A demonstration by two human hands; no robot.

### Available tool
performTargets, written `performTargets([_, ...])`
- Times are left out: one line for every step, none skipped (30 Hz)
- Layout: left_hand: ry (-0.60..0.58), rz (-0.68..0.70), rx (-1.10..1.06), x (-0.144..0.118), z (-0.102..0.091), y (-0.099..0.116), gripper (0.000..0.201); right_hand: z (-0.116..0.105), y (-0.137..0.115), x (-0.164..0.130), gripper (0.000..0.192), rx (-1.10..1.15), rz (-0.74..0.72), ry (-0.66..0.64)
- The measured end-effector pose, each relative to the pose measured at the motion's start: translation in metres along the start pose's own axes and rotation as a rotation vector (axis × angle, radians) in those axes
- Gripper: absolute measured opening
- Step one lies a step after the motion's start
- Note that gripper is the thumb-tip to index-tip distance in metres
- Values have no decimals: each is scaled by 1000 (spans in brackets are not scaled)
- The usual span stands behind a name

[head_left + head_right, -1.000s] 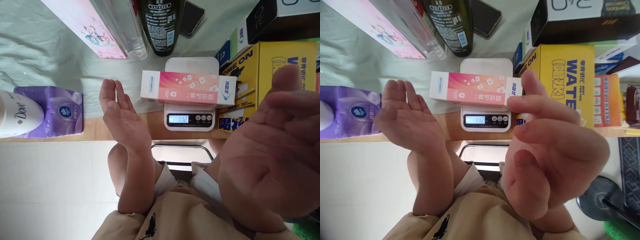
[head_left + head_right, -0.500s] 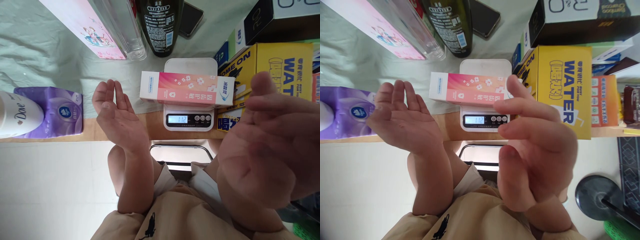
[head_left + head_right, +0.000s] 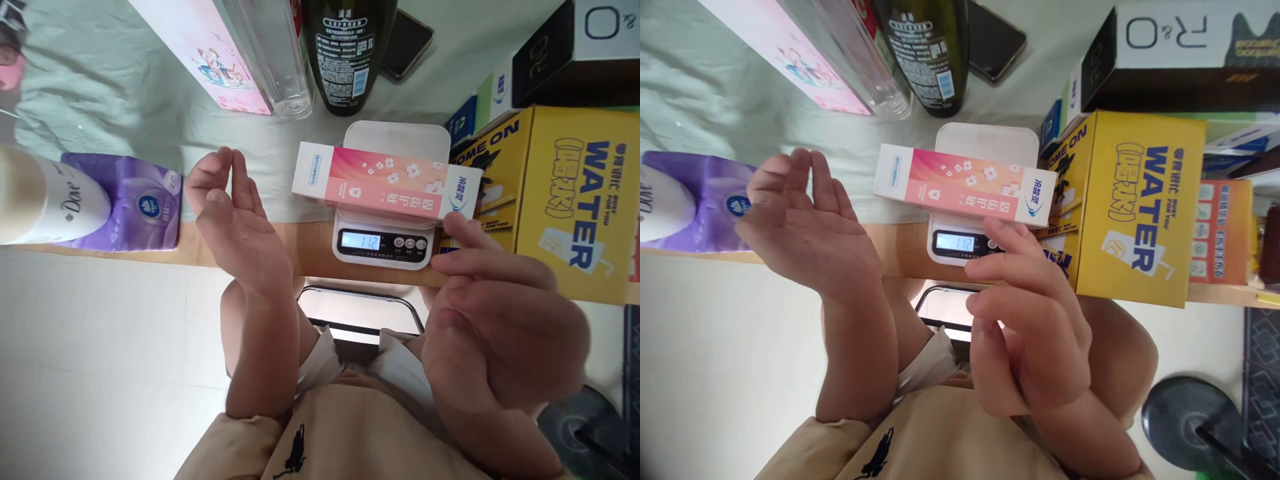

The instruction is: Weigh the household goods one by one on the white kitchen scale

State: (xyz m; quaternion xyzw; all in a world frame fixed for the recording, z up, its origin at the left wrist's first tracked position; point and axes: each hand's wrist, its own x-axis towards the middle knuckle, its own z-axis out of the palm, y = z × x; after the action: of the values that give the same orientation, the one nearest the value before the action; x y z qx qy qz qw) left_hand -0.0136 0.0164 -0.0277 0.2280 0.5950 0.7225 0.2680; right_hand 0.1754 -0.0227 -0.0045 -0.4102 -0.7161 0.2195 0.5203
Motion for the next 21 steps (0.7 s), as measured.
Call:
performTargets([1, 15, 6, 1, -1, 1, 27, 0, 0, -1, 20, 32, -10, 9])
performTargets([-1, 25, 4, 2, -3, 3, 26, -1, -1, -1, 20, 58, -17, 9])
performTargets([-7, 37, 1, 3, -4, 4, 25, -2, -1, -1, 20, 77, -22, 9])
performTargets([-15, 42, -5, 3, -6, 6, 23, -4, -3, 0, 21, 80, -10, -19])
performTargets([-24, 46, -9, 3, -7, 7, 21, -6, -5, 0, 21, 74, 0, -40])
performTargets([-34, 52, -7, 3, -8, 8, 20, -8, -7, 1, 21, 56, 8, -59])
performTargets([-44, 55, -5, 2, -9, 9, 20, -10, -10, 2, 22, 30, 12, -81])
performTargets([-54, 52, -1, 1, -9, 9, 21, -13, -13, 4, 23, 0, 5, -109])
performTargets([-53, 50, -3, 1, -9, 10, 22, -15, -16, 6, 24, -39, -11, -145])
performTargets([-53, 43, -11, 0, -8, 10, 24, -16, -19, 8, 25, -95, -24, -192])
performTargets([-55, 32, -21, 0, -8, 10, 25, -17, -22, 12, 25, -160, -44, -242])
performTargets([-58, 17, -36, 0, -8, 9, 25, -18, -24, 16, 25, -231, -58, -299])
performTargets([-60, 11, -59, 1, -8, 9, 26, -17, -26, 20, 26, -304, -67, -352])
performTargets([-63, 15, -87, 2, -9, 8, 28, -15, -26, 26, 26, -371, -72, -387])
performTargets([-62, 22, -118, 3, -9, 8, 29, -12, -26, 33, 26, -431, -75, -411])
performTargets([-59, 27, -150, 4, -9, 7, 29, -8, -26, 40, 26, -483, -78, -428])
performTargets([-53, 30, -178, 5, -9, 6, 28, -4, -24, 48, 25, -533, -78, -446])
performTargets([-46, 30, -198, 6, -9, 6, 27, 0, -21, 56, 24, -588, -66, -475])
performTargets([-42, 22, -205, 6, -9, 6, 26, 5, -16, 63, 24, -643, -47, -515])
performTargets([-41, 10, -204, 6, -9, 6, 24, 9, -11, 70, 25, -689, -23, -564])
performTargets([-35, 2, -202, 6, -8, 7, 24, 12, -5, 75, 27, -723, -2, -619])
